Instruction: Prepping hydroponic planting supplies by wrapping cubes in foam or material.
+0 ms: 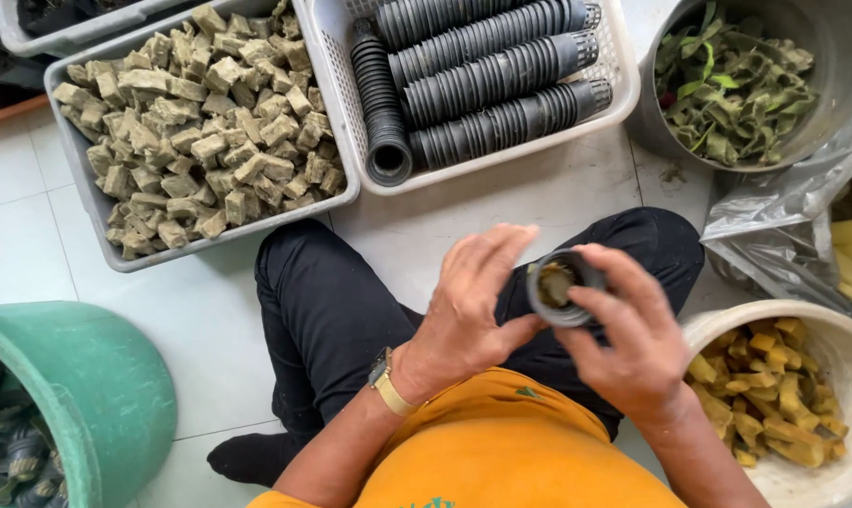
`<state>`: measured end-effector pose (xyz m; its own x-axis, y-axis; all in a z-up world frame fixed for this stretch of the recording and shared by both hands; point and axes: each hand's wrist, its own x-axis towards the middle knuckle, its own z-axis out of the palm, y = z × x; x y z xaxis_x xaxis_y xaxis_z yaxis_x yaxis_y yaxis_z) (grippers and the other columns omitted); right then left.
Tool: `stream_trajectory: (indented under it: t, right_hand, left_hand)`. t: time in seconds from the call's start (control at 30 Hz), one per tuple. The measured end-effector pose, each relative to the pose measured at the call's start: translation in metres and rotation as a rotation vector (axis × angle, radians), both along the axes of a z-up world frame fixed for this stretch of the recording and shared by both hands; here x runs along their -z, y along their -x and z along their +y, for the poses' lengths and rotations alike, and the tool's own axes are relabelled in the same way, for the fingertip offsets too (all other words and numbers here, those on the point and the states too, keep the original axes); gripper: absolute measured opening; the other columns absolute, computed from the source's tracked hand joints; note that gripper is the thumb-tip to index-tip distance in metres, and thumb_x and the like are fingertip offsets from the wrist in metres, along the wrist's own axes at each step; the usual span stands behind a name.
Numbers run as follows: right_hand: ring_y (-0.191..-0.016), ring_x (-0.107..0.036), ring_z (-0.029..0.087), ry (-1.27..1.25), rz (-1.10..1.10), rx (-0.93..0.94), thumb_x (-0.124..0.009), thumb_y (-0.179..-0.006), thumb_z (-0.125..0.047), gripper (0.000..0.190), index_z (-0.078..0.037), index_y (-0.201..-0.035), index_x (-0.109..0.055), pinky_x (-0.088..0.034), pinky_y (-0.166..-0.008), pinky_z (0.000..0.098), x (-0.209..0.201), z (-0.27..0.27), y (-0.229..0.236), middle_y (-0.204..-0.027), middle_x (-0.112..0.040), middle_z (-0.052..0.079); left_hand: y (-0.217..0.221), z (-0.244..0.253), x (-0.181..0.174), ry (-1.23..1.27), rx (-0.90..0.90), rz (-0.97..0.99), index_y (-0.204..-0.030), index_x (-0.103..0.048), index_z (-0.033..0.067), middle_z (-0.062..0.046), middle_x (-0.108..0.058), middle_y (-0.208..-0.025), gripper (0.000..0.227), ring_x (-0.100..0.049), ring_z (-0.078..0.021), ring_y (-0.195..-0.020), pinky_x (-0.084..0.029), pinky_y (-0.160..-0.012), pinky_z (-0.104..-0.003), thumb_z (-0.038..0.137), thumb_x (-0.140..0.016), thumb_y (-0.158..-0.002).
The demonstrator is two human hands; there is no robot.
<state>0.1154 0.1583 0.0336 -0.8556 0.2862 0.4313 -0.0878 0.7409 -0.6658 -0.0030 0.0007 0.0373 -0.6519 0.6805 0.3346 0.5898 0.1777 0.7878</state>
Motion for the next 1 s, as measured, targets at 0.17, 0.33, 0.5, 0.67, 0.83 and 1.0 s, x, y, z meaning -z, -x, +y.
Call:
stream_trajectory:
  t: [0.17,0.33,0.5,0.67,0.83,1.0]
  right_hand:
    - [-0.119,-0.068,0.036,-0.027,-0.006,-0.122,-0.082,-0.077,-0.002,0.036,0.009,-0.107,-0.065,-0.059,-0.098,0.0417,-0.018,0.005,0.0,-0.126,-0.064,0.026]
    - [-0.117,-0.071,0.029,-0.016,-0.061,-0.065,-0.08,-0.085,0.003,0.029,0.005,-0.111,-0.068,-0.06,-0.097,0.0378,-0.023,0.007,-0.007,-0.127,-0.067,0.02]
    - [-0.112,-0.069,0.037,-0.19,-0.177,-0.178,-0.07,-0.073,0.01,0.037,0.002,-0.109,-0.072,-0.058,-0.094,0.0423,-0.029,0.013,0.01,-0.13,-0.062,0.026]
    - [-0.102,-0.069,0.035,-0.208,-0.238,-0.282,-0.072,-0.071,0.008,0.036,0.001,-0.106,-0.073,-0.058,-0.086,0.0408,-0.024,0.011,0.013,-0.127,-0.064,0.023]
    - [-0.105,-0.07,0.029,-0.068,-0.259,-0.337,-0.071,-0.079,0.007,0.029,-0.003,-0.105,-0.073,-0.058,-0.088,0.0371,0.001,0.001,0.009,-0.132,-0.063,0.019]
    - [-0.127,-0.06,0.029,0.489,-0.47,-0.348,-0.071,-0.07,0.013,0.023,0.004,-0.091,-0.069,-0.048,-0.101,0.0395,0.033,0.004,0.004,-0.144,-0.059,0.021]
  left_hand:
    - [-0.005,-0.009,0.028,-0.04,0.048,-0.007,-0.131,-0.06,0.0043,-0.013,-0.07,-0.123,0.053,-0.069,-0.032,-0.117,-0.047,-0.113,-0.048,0.003,-0.079,-0.081]
    - [-0.004,-0.008,0.027,-0.069,0.04,-0.032,-0.127,-0.061,0.0034,-0.011,-0.07,-0.122,0.051,-0.069,-0.0296,-0.117,-0.048,-0.114,-0.049,-0.002,-0.078,-0.079]
    - [-0.002,-0.011,0.029,-0.073,0.05,0.01,-0.125,-0.061,0.001,-0.013,-0.069,-0.119,0.049,-0.068,-0.0313,-0.113,-0.049,-0.113,-0.049,-0.007,-0.073,-0.078]
    - [0.001,-0.017,0.032,-0.098,0.022,-0.005,-0.121,-0.061,0.0009,-0.015,-0.068,-0.115,0.045,-0.067,-0.0352,-0.109,-0.052,-0.105,-0.046,-0.006,-0.071,-0.077]
    - [-0.007,-0.03,0.045,-0.107,-0.044,-0.046,-0.118,-0.06,0.0004,-0.017,-0.067,-0.112,0.044,-0.066,-0.0377,-0.107,-0.053,-0.098,-0.044,-0.004,-0.07,-0.076]
    - [-0.02,-0.039,0.06,-0.113,-0.042,-0.053,-0.119,-0.06,0.0012,-0.016,-0.067,-0.113,0.043,-0.066,-0.0357,-0.108,-0.052,-0.1,-0.044,-0.002,-0.068,-0.077]
